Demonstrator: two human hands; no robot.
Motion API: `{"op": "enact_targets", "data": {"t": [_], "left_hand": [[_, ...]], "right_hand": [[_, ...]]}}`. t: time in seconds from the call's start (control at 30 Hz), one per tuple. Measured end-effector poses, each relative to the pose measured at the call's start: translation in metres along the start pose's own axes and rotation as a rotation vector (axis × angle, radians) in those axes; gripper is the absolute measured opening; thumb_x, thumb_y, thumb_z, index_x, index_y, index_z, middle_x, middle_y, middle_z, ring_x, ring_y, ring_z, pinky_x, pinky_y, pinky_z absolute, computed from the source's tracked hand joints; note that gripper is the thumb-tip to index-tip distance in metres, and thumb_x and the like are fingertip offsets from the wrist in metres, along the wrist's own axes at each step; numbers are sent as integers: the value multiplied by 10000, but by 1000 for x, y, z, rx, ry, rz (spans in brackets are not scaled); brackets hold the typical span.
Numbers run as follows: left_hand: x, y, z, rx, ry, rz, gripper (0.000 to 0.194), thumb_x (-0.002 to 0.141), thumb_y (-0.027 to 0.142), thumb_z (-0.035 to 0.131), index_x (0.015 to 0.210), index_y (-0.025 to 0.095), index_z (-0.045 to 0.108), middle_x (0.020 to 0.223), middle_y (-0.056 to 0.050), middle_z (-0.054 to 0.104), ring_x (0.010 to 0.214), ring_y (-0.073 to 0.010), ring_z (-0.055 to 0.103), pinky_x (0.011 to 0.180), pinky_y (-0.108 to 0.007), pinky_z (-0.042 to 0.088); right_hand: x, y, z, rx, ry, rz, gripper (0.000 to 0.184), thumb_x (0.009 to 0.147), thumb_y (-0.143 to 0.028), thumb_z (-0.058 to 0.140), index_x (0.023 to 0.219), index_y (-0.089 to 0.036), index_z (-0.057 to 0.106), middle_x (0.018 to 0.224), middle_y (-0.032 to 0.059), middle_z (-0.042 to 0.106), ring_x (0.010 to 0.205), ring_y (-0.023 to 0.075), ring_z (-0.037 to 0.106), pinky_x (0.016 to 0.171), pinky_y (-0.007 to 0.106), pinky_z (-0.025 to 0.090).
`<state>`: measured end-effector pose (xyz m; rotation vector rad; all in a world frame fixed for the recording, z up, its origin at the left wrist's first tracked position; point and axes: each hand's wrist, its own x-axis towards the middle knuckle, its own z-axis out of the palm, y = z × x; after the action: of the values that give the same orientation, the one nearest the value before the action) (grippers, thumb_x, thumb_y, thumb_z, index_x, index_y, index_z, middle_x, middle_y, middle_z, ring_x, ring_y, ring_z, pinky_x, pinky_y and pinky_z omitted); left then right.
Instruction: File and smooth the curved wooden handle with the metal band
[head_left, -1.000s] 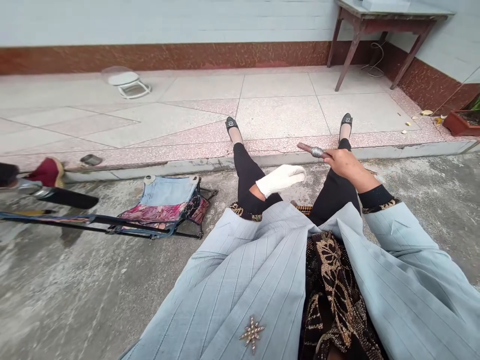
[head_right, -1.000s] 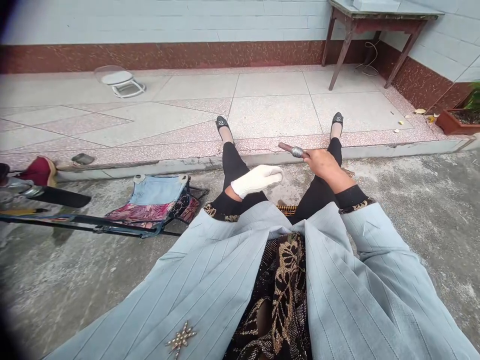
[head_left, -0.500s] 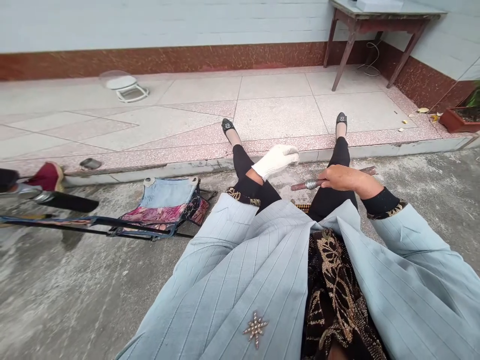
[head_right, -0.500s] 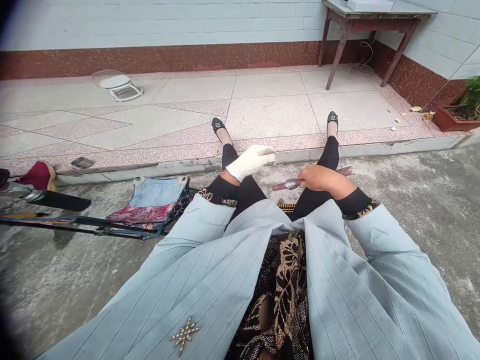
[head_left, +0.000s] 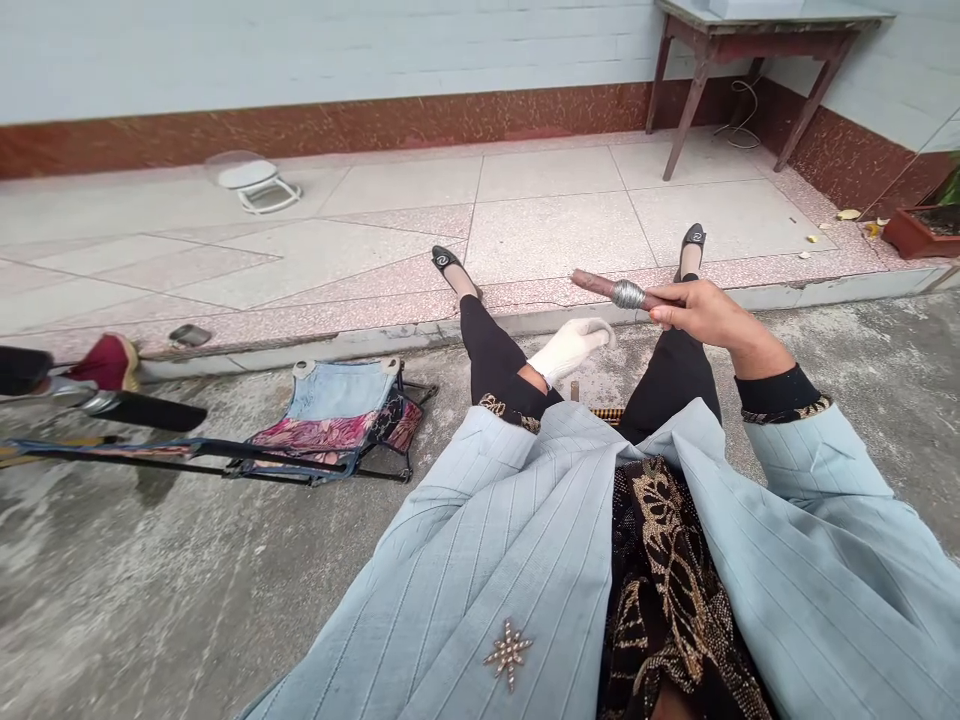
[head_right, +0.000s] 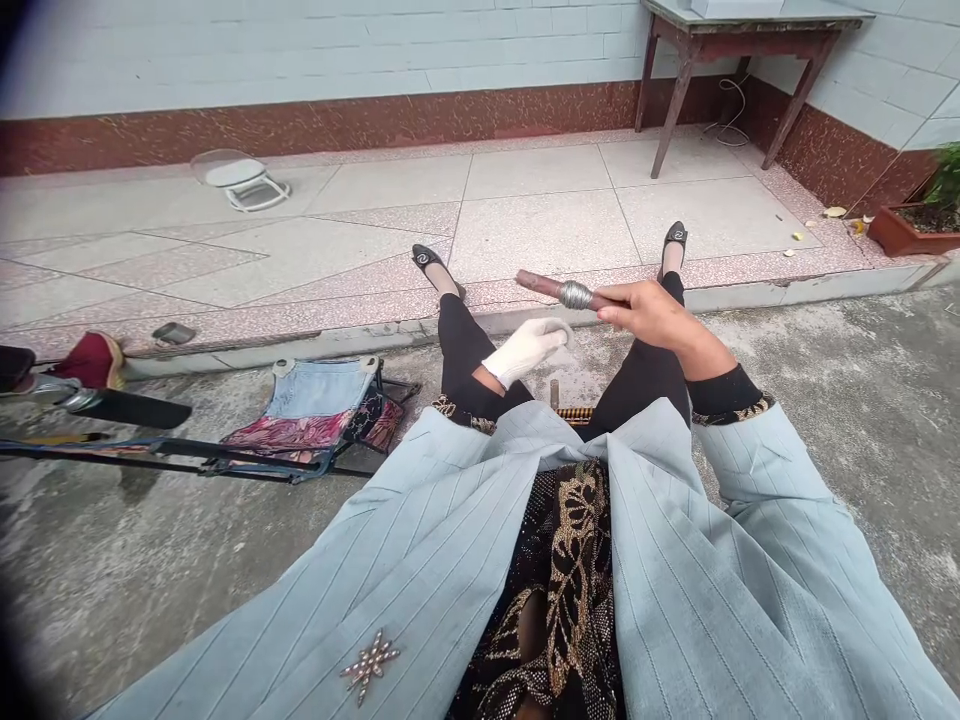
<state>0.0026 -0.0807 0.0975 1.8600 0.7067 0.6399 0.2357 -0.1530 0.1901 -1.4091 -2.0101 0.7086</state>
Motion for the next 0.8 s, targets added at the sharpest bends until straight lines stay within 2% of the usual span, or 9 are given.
{"op": "enact_targets", "data": {"t": [0.13,0.27,0.37,0.43,0.5,0.57,0.63,0.73,0.8], "left_hand": [[-12,19,14,112,-140,27,251,870,301,491,905,161,697,910,-25,712,785,-153,606,765,-272,481],[-19,35,3,391,-44,62,292,942,308,444,963,184,708,959,-26,729,883,-181,655,861,-295,491],[-15,41,-12,657,9,56,299,958,320,464,1050,205,725,990,-43,744,937,-209,675,883,-309,486],[-8,42,-22,729,-26,69,287,953,309,479,1052,213,731,972,-41,744,919,-210,675,865,-308,483],[-1,39,-29,649,-73,90,253,932,275,495,995,198,729,938,-33,735,888,-194,665,859,-300,476],[3,32,-30,432,-97,94,215,908,246,512,936,166,710,918,-34,723,868,-170,650,859,-286,474],[3,22,-24,175,-96,86,208,909,258,519,917,135,685,925,-54,713,847,-153,635,841,-275,480],[-5,9,-5,66,-109,39,261,943,305,486,940,130,680,854,-45,687,714,-127,576,740,-269,472],[-11,6,6,44,-165,52,268,946,333,487,919,143,674,878,-35,685,731,-126,571,750,-268,467]], "right_hand": [[13,2,2,-214,85,113,292,915,-317,567,1054,-158,769,763,48,671,725,188,578,691,295,386],[16,16,13,-532,49,179,320,954,-301,541,1154,-180,760,936,111,744,838,236,620,715,310,370],[10,21,24,-658,-172,202,317,966,-297,536,1155,-193,767,989,136,763,868,254,647,732,318,382],[4,18,28,-609,-364,118,276,948,-264,556,1089,-186,780,948,122,760,839,243,647,726,316,387],[-4,11,25,-388,-548,-16,258,931,-251,576,1071,-185,782,897,74,749,788,204,629,719,298,400],[-12,3,18,-142,-616,-85,298,941,-316,582,1126,-191,780,857,36,729,746,171,603,705,284,413],[-18,-2,8,43,-529,-80,379,919,-414,627,1198,-199,769,845,23,716,728,158,586,702,284,434],[-19,1,-4,237,-169,12,463,874,-468,661,1218,-174,760,799,29,686,669,143,546,651,285,442],[-14,8,-9,252,42,69,411,851,-420,665,1137,-146,774,754,30,655,629,133,520,607,276,420]]}}
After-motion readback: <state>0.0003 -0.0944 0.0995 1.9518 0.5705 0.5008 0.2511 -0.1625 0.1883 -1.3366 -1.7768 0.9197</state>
